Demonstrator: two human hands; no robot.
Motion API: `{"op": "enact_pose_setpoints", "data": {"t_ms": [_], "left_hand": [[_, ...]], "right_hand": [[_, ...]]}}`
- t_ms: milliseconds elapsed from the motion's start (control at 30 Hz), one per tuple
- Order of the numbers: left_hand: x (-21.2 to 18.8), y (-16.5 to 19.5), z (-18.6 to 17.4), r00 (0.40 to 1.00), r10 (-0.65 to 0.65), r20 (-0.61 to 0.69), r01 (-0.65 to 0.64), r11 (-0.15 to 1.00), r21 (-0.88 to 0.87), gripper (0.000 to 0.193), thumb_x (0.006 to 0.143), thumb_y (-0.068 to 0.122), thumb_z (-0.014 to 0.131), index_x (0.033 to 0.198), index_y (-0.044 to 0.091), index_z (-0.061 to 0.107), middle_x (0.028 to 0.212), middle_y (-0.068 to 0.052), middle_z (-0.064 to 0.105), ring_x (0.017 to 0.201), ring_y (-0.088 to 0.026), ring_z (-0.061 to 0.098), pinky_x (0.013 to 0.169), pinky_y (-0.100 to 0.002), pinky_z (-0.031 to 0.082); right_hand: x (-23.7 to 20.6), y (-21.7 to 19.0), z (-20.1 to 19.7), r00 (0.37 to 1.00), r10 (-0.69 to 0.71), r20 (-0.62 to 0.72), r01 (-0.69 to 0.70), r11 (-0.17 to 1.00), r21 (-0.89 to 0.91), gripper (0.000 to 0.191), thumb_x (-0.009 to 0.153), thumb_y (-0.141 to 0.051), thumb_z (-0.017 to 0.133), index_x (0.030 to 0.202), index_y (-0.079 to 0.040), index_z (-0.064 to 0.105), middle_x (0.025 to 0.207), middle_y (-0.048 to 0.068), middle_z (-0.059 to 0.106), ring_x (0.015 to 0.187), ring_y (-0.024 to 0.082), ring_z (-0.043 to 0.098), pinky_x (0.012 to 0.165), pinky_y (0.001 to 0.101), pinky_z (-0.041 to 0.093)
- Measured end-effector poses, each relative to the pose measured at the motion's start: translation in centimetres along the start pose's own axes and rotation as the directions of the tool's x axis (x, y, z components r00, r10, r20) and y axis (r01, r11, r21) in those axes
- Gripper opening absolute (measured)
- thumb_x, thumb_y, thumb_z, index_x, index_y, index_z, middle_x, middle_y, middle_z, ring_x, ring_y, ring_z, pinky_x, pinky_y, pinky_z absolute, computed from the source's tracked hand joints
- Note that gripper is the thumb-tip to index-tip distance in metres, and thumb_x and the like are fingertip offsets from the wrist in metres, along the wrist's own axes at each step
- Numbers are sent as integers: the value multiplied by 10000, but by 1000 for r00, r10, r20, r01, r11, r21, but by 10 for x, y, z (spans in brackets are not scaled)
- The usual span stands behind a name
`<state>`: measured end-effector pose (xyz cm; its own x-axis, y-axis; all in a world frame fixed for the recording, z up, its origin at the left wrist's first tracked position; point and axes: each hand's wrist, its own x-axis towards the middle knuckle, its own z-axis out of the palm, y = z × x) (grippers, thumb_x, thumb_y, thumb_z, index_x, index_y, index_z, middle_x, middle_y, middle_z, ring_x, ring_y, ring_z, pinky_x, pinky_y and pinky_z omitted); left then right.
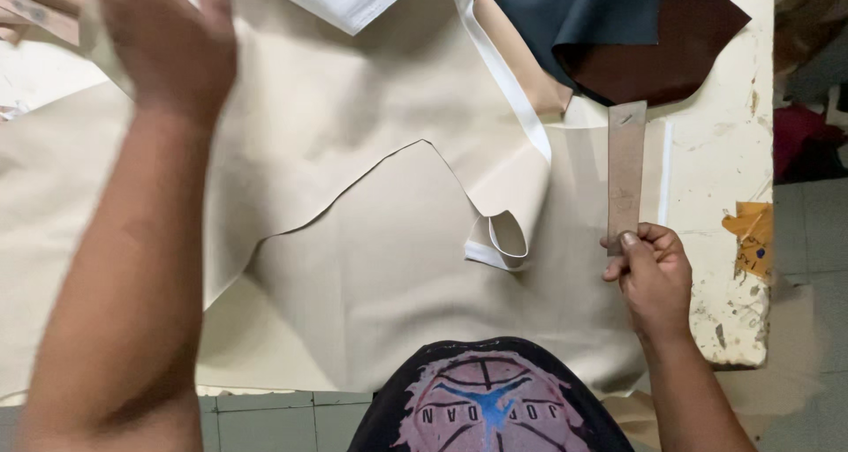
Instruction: The person lays a large sheet of leather flat on the work table and positions a long wooden template on it. They hold the template steady with one hand and trace along its edge with a marking pen, then reposition the template and trace additional outlines on the leather, smoothing the sheet between placements.
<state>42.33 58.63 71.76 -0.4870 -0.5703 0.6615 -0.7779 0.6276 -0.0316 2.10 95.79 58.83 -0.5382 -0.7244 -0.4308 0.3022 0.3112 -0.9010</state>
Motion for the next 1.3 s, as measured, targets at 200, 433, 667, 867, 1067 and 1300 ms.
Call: {"op": "enact_pose_setpoints", "data": {"t_ms": [200, 433, 667, 867, 1067, 1300], "left_hand": [[-89, 226, 17, 543, -115, 832, 709, 594, -380, 428, 910, 442, 705, 1059, 43, 754, 1015, -169, 753, 951, -324, 724, 844, -432, 566], [-166, 320, 16, 502, 221, 836, 791, 274, -548, 589, 821, 307, 799, 1267, -26, 605, 1018, -150, 744, 933, -284, 685, 835, -387, 544], [-223, 340, 27, 243, 475, 846, 933, -352, -71, 242, 954, 83, 691, 1174, -13, 653, 1010, -53, 678, 901, -151, 643, 811, -315, 555], [-238, 354, 22, 155, 478, 865, 987, -113, -115, 354, 956, 166, 631, 1260, -9, 675, 1128, -63, 740, 1007, -171, 682, 918, -317, 535], [-232, 368, 22, 93, 366, 926, 915, 334, -224, 404, 938, 334, 649, 980, -52, 761, 882, -209, 750, 801, -280, 708, 807, -400, 560], [-213, 380, 4, 75, 441, 895, 853, 437, -287, 445, 915, 386, 657, 982, -38, 773, 858, -230, 755, 779, -304, 721, 790, -411, 565]], "right_hand": [[8, 19, 0, 979, 206, -12, -205, 979, 3, 89, 1035, -105, 511, 1109, -56, 505, 934, 153, 717, 531, 91, 536, 423, 204, 382], [8, 35, -5, 943, 295, 154, -299, 954, 3, 125, 1056, -160, 517, 1100, -44, 502, 742, 75, 591, 487, 94, 516, 352, 205, 335], [-9, 35, -23, 818, 469, 334, -545, 817, 188, 191, 1005, -195, 487, 1086, -52, 585, 750, 41, 643, 412, 71, 458, 315, 183, 304], [-20, 42, -66, 864, 384, 326, -437, 893, 108, 58, 1011, -124, 569, 1042, -93, 531, 711, 14, 583, 400, 90, 469, 313, 199, 314], [-34, 37, -76, 897, 382, 223, -362, 924, -124, 85, 941, -99, 589, 1007, -47, 587, 708, 56, 639, 445, 120, 539, 371, 220, 378], [-58, 34, -71, 965, 233, 119, -163, 891, -423, 183, 928, -60, 664, 1010, 6, 514, 713, 104, 630, 582, 159, 629, 556, 283, 502]]}}
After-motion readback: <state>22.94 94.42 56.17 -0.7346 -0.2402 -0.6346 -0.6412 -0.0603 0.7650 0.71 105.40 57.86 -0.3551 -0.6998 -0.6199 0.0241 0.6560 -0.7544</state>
